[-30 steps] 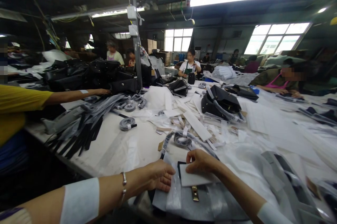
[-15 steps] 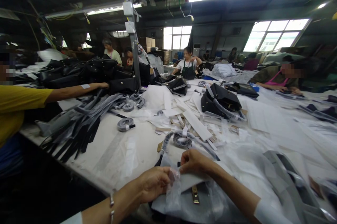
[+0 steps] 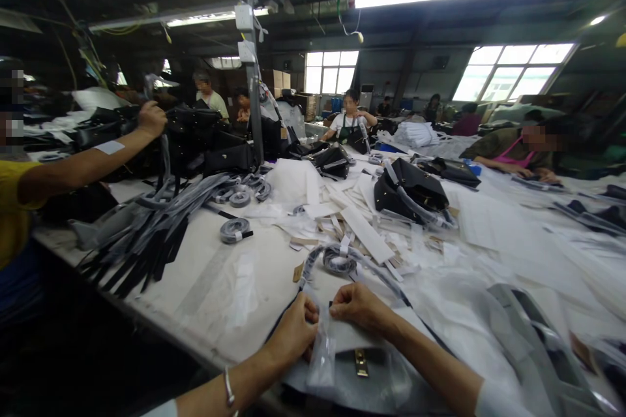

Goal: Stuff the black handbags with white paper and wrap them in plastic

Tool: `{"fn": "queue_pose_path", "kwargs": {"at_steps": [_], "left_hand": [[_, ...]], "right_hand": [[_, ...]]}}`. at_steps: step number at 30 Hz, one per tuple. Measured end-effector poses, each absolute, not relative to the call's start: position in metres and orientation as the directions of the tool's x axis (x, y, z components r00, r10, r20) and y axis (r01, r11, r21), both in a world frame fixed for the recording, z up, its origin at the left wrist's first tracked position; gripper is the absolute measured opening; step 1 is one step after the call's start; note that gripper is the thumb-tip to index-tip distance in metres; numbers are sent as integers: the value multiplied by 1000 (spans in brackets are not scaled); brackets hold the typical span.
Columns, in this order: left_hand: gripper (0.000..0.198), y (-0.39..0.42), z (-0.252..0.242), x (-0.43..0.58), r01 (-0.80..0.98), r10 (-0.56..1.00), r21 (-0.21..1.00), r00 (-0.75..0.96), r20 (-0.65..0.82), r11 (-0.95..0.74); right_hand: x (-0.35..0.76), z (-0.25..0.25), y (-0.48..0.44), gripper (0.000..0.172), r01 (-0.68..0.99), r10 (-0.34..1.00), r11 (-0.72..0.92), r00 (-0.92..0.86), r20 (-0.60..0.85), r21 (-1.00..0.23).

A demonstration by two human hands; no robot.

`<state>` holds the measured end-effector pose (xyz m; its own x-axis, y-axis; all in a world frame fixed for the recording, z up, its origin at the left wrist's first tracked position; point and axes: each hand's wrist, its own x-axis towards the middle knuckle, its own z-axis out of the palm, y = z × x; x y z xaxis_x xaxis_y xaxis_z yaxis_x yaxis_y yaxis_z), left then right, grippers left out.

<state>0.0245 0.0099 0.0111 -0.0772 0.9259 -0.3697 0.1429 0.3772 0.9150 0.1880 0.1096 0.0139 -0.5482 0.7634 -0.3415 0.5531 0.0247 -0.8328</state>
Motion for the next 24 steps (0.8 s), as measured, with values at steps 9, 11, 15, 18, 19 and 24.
{"fn": "queue_pose_path", "kwargs": {"at_steps": [9, 11, 15, 18, 19, 24], "left_hand": [[15, 20, 7, 16, 279, 888, 847, -51, -457, 452], [19, 18, 9, 10, 274, 902, 861, -81, -423, 428], [24, 9, 8, -3, 331, 937, 876, -123, -328, 350], [21, -3, 12, -13, 427, 965, 865, -129, -229, 263], [20, -6, 16, -16, 457, 971, 856, -123, -207, 241], [20, -3, 58, -11, 713, 996, 701, -42, 73, -21]], "right_hand": [[187, 24, 110, 10, 566, 720, 41, -588, -369, -823], [190, 29, 114, 10, 565, 684, 49, -620, -385, -823], [195, 38, 120, 16, 541, 621, 33, -670, -406, -841], [201, 41, 116, 24, 508, 620, 23, -683, -386, -861], [204, 42, 115, 26, 497, 632, 28, -681, -370, -867], [233, 55, 116, 19, 491, 799, 70, -549, -246, -868]]}}
